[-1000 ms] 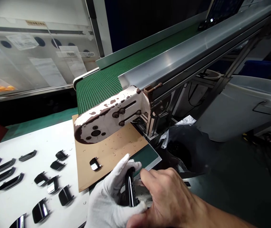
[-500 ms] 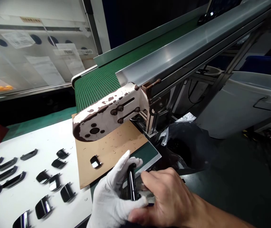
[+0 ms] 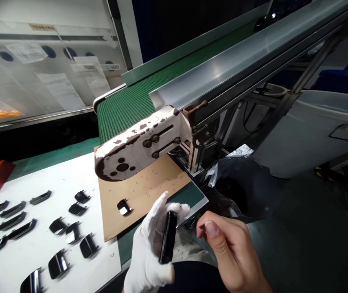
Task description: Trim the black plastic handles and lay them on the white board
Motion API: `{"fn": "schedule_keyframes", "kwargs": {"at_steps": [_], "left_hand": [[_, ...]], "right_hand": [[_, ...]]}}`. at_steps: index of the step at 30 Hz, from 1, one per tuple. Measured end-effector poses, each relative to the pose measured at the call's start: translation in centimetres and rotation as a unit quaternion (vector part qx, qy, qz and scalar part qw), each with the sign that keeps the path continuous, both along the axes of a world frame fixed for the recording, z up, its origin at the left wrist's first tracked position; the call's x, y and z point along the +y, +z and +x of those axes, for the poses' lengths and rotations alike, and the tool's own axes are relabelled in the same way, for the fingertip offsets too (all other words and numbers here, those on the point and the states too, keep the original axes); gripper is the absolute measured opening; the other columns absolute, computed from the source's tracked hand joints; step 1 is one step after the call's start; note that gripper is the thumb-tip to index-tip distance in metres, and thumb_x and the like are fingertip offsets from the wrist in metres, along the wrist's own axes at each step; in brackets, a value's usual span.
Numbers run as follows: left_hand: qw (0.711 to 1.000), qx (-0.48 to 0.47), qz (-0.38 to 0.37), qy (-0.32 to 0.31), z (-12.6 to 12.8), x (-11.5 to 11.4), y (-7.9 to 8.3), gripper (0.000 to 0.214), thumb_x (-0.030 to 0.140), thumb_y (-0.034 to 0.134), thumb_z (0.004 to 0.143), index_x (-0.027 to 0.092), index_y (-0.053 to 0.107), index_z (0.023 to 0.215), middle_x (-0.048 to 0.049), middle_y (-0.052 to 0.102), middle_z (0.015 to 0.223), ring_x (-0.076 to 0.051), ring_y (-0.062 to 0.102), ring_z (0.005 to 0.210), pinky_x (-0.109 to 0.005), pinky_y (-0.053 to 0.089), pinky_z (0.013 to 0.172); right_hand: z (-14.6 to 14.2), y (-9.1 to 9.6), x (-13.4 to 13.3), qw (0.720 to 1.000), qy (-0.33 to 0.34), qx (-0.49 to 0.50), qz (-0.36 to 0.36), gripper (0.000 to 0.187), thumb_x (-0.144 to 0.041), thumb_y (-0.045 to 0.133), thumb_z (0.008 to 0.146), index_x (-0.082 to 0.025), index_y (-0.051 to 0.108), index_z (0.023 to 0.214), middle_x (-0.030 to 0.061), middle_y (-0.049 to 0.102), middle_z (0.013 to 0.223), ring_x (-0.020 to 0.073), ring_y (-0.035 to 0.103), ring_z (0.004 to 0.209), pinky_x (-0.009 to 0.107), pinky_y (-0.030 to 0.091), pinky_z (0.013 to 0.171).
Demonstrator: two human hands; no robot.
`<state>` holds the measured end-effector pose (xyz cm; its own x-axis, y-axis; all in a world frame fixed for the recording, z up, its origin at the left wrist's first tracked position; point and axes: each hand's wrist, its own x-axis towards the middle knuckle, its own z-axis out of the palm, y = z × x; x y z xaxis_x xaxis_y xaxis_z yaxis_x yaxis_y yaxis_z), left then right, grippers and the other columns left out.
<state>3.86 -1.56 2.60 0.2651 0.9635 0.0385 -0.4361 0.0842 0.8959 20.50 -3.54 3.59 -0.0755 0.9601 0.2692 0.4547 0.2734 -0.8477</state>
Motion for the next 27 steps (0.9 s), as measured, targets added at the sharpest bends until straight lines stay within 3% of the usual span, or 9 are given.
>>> {"fn": "schedule_keyframes", "kwargs": {"at_steps": [2, 4, 6, 9, 12, 16, 19, 22, 27], "left_hand": [[1.000, -0.010, -0.013, -0.010, -0.1, 0.1, 0.2, 0.097, 0.036, 0.096, 0.043, 0.017, 0.055, 0.129, -0.0110, 0.070, 0.113, -0.035, 0.063, 0.111, -0.035, 0.055, 0.095], [0.999, -0.031, -0.004, -0.007, -0.1, 0.2, 0.1, 0.093, 0.029, 0.097, 0.042, 0.019, 0.057, 0.127, -0.0081, 0.071, 0.112, -0.033, 0.063, 0.113, -0.034, 0.054, 0.096], [0.999, -0.036, 0.015, -0.001, -0.1, 0.3, -0.5, 0.091, 0.023, 0.096, 0.043, 0.021, 0.058, 0.126, -0.0058, 0.071, 0.112, -0.031, 0.063, 0.113, -0.031, 0.053, 0.098], [1.000, 0.000, 0.027, 0.005, -0.4, 0.4, -1.6, 0.092, 0.016, 0.095, 0.045, 0.025, 0.057, 0.129, -0.0034, 0.069, 0.116, -0.027, 0.063, 0.114, -0.028, 0.052, 0.098], [0.998, 0.048, 0.031, 0.008, -0.9, 0.5, -2.8, 0.090, 0.025, 0.094, 0.054, 0.030, 0.053, 0.134, -0.0016, 0.066, 0.122, -0.024, 0.060, 0.118, -0.028, 0.049, 0.102], [0.984, 0.153, 0.083, 0.034, -1.3, 0.5, -3.5, 0.081, 0.044, 0.087, 0.065, 0.035, 0.050, 0.136, -0.0005, 0.063, 0.127, -0.023, 0.057, 0.122, -0.030, 0.046, 0.106], [0.960, 0.228, 0.149, 0.060, -1.3, 0.5, -3.4, 0.080, 0.046, 0.082, 0.071, 0.039, 0.042, 0.140, 0.0013, 0.061, 0.129, -0.021, 0.057, 0.122, -0.029, 0.050, 0.102], [0.919, 0.294, 0.246, 0.088, -1.4, 0.6, -3.4, 0.074, 0.049, 0.074, 0.079, 0.039, 0.035, 0.142, -0.0002, 0.058, 0.133, -0.020, 0.057, 0.121, -0.032, 0.050, 0.103], [0.844, 0.401, 0.338, 0.118, -1.6, 1.0, -4.4, 0.077, 0.049, 0.069, 0.083, 0.031, 0.027, 0.146, -0.0071, 0.056, 0.135, -0.024, 0.056, 0.122, -0.037, 0.049, 0.104]], "right_hand": [[0.6, -0.5, 0.1, 0.998, -0.008, 0.043, -0.037, 0.055, -0.061, 0.039, 0.092, -0.020, 0.057, 0.061, -0.0019, 0.037, 0.049, 0.0118, 0.034, 0.043, 0.029, 0.023, 0.042], [1.3, -1.2, 0.2, 0.995, -0.013, 0.055, -0.079, 0.062, -0.079, 0.051, 0.075, -0.020, 0.063, 0.063, -0.0037, 0.035, 0.047, 0.0110, 0.032, 0.043, 0.029, 0.022, 0.043], [1.9, -2.0, 0.2, 0.993, -0.021, 0.056, -0.105, 0.069, -0.084, 0.059, 0.061, -0.020, 0.071, 0.084, -0.0047, 0.042, 0.049, 0.0111, 0.034, 0.043, 0.027, 0.026, 0.042], [2.1, -2.8, -0.1, 0.988, -0.091, 0.080, -0.091, 0.061, -0.066, 0.065, 0.075, -0.023, 0.066, 0.118, 0.0022, 0.069, 0.074, 0.0150, 0.057, 0.053, 0.024, 0.044, 0.047], [1.8, -3.0, -0.4, 0.983, -0.173, 0.056, -0.027, 0.025, -0.042, 0.066, 0.085, -0.026, 0.073, 0.103, 0.0038, 0.077, 0.087, 0.0187, 0.071, 0.078, 0.019, 0.055, 0.065], [1.1, -2.5, -0.6, 0.992, -0.117, 0.024, 0.033, 0.010, -0.035, 0.072, 0.081, -0.030, 0.074, 0.090, -0.0041, 0.073, 0.064, 0.0113, 0.064, 0.049, 0.014, 0.052, 0.050], [0.2, -2.0, -0.7, 0.997, -0.050, 0.007, 0.050, 0.015, -0.032, 0.076, 0.078, -0.031, 0.074, 0.092, -0.0041, 0.074, 0.071, 0.0087, 0.056, 0.041, 0.016, 0.051, 0.045], [-0.5, -2.0, -0.8, 0.999, -0.029, -0.022, 0.028, 0.008, -0.030, 0.072, 0.081, -0.031, 0.076, 0.088, -0.0012, 0.077, 0.082, 0.0134, 0.068, 0.060, 0.016, 0.052, 0.049], [-0.8, -3.3, -0.6, 0.993, -0.045, 0.000, -0.111, 0.018, -0.041, 0.065, 0.085, -0.029, 0.077, 0.086, 0.0031, 0.077, 0.091, 0.0205, 0.071, 0.080, 0.020, 0.051, 0.053]]}}
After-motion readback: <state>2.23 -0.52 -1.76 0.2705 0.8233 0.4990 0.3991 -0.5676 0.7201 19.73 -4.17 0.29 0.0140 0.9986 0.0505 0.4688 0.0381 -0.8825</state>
